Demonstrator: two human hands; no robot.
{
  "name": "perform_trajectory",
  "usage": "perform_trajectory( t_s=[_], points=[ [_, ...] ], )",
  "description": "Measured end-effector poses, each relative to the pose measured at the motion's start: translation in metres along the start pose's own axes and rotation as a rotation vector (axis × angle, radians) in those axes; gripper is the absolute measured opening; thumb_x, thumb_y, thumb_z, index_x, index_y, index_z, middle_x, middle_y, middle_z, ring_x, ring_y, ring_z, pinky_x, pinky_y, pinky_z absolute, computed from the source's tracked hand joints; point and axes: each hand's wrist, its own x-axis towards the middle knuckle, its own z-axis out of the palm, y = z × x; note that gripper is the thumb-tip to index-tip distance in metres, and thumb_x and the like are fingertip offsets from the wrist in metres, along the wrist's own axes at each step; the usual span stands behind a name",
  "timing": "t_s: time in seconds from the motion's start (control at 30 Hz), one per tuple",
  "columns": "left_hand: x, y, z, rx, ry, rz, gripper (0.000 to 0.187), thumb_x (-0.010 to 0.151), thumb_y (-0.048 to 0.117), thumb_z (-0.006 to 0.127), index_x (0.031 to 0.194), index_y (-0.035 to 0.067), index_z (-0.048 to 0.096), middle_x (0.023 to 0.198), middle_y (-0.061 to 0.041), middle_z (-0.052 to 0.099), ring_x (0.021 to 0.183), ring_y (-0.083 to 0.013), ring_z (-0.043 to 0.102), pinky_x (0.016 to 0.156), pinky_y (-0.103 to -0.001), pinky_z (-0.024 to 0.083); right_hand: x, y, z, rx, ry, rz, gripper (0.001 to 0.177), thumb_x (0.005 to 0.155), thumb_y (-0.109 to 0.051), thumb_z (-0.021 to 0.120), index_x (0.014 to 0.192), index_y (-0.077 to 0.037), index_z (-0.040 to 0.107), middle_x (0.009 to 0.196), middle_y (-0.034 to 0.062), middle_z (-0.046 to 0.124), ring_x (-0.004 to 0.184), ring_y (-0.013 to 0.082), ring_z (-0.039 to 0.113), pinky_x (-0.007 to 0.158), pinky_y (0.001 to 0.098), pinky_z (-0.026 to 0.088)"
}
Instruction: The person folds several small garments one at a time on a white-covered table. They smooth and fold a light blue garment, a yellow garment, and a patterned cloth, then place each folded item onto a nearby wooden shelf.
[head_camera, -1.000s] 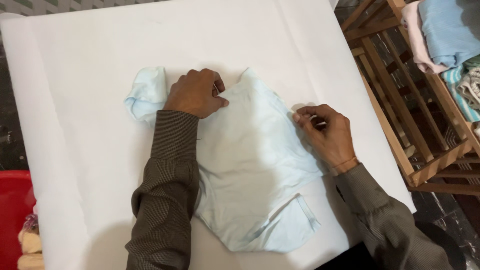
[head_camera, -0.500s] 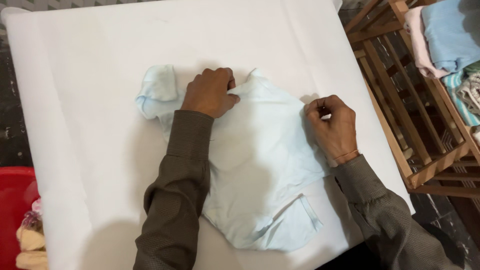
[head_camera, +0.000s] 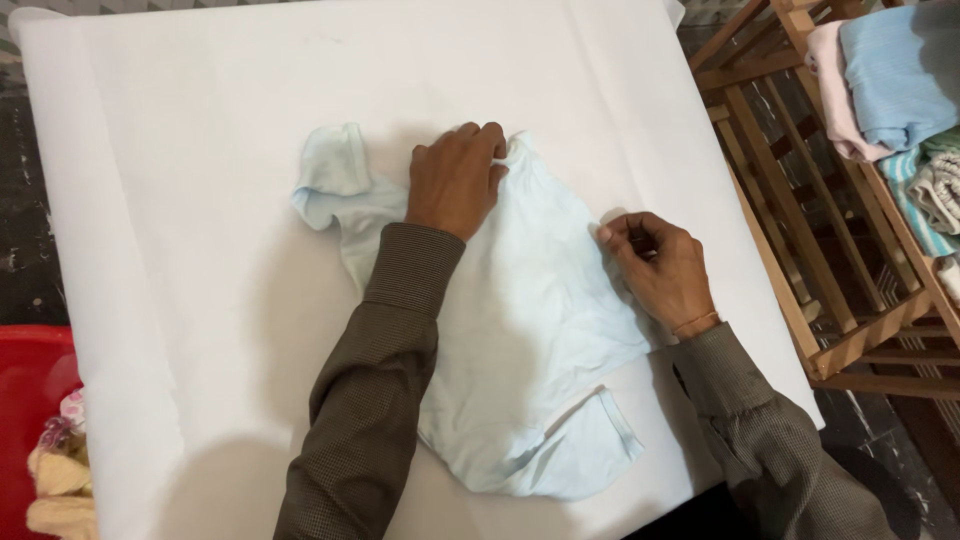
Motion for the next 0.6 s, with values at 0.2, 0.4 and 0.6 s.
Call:
perform_trajectory(
  t_s=[0.2,0.4,0.6],
  points=[
    [0.002,-0.003,0.004,0.014,-0.016,-0.028,0.013,0.092,0.003,0.069,0.097,0.011,0.06,0.091,-0.001,0.066,0.091,-0.0226,0.065,0.079,-0.047,0.047,-0.008,0.011,-0.004,0.081,-0.023,0.076,0.029,0.096,-0.027,0.071,0.108,-0.001,0.075,0.082,0.0103,0.074,0.068,0.0188,0.066,0.061,0.0319,0.057],
    [0.001,0.009,-0.003,-0.114,0.135,0.236,0.015,0.082,-0.003,0.07,0.087,0.011,0.071,0.108,-0.006,0.068,0.107,-0.0259,0.059,0.086,-0.042,0.052,-0.03,0.018,-0.03,-0.141,-0.146,0.145,0.04,0.091,-0.041,0.07,0.106,-0.004,0.074,0.085,0.0095,0.078,0.072,0.0202,0.075,0.064,0.0333,0.062],
    [-0.008,0.04,0.012,-0.315,-0.291,0.305,0.023,0.09,-0.002,0.067,0.106,0.012,0.077,0.12,-0.002,0.07,0.113,-0.0216,0.063,0.097,-0.037,0.052,-0.042,0.009,-0.045,-0.347,-0.313,0.238,0.049,0.081,-0.05,0.078,0.092,-0.003,0.078,0.076,0.0099,0.077,0.069,0.0187,0.074,0.067,0.0335,0.061]
  ],
)
